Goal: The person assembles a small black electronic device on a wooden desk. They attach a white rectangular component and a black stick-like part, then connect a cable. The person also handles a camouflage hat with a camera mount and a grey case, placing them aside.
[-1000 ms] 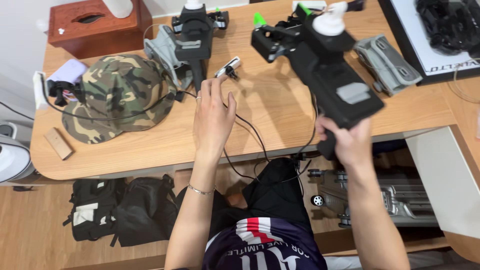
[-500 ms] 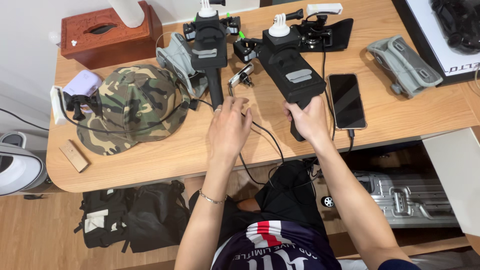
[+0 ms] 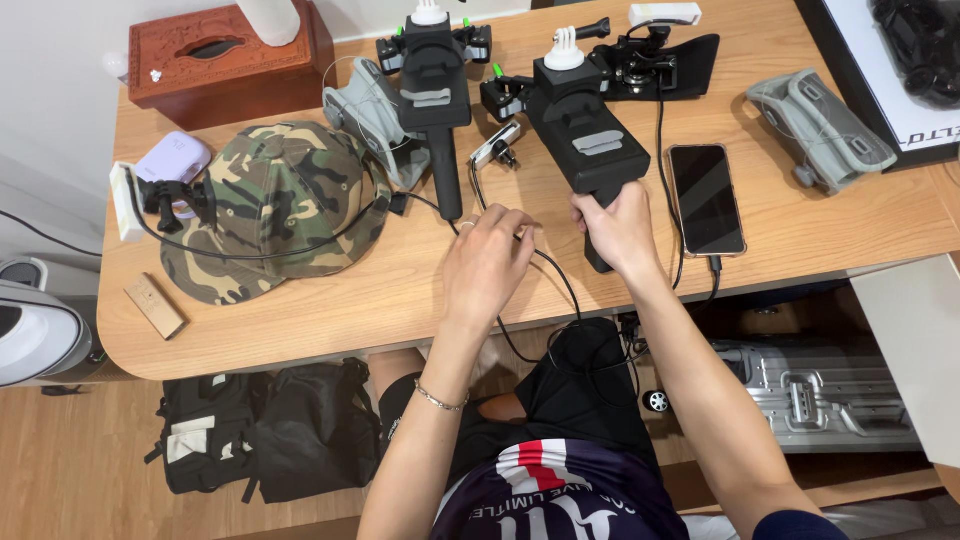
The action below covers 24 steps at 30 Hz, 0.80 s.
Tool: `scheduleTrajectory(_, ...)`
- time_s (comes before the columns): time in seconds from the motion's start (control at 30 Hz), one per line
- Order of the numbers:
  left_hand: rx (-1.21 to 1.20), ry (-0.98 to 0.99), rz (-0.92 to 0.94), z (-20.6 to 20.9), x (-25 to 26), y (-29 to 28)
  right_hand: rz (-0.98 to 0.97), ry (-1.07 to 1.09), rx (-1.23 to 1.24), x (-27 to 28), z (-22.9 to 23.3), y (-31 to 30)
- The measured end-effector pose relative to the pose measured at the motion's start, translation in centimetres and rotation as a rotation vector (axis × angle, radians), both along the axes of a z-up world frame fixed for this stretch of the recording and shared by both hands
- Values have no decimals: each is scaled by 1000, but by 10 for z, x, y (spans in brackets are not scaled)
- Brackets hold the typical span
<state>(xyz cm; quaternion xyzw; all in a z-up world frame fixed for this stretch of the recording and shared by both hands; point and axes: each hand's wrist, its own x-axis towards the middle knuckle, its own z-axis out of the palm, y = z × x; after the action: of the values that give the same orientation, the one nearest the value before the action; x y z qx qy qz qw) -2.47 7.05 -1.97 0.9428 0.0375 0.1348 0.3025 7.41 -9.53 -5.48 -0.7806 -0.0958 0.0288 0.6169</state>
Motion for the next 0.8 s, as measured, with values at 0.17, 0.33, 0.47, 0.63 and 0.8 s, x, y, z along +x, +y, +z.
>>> scheduleTrajectory(0.17,-6,-5,-4,-1,-2,-3,0,3,1,3,-4,5)
scheduleTrajectory(0.33,-44,35,2,-3,-2,-2,14,2,35,4,-7,7)
scheduleTrajectory(0.47,-27,-3,-6,-4,-3,0,8,24,29,6,-7,7)
scheduleTrajectory(0.63,-107,-1,8,-8,-3,6,28,21,62,10,-9,7)
scheduleTrajectory(0.8,-164,-102,81,-15,-3,25,56,25,75,12,-7,5)
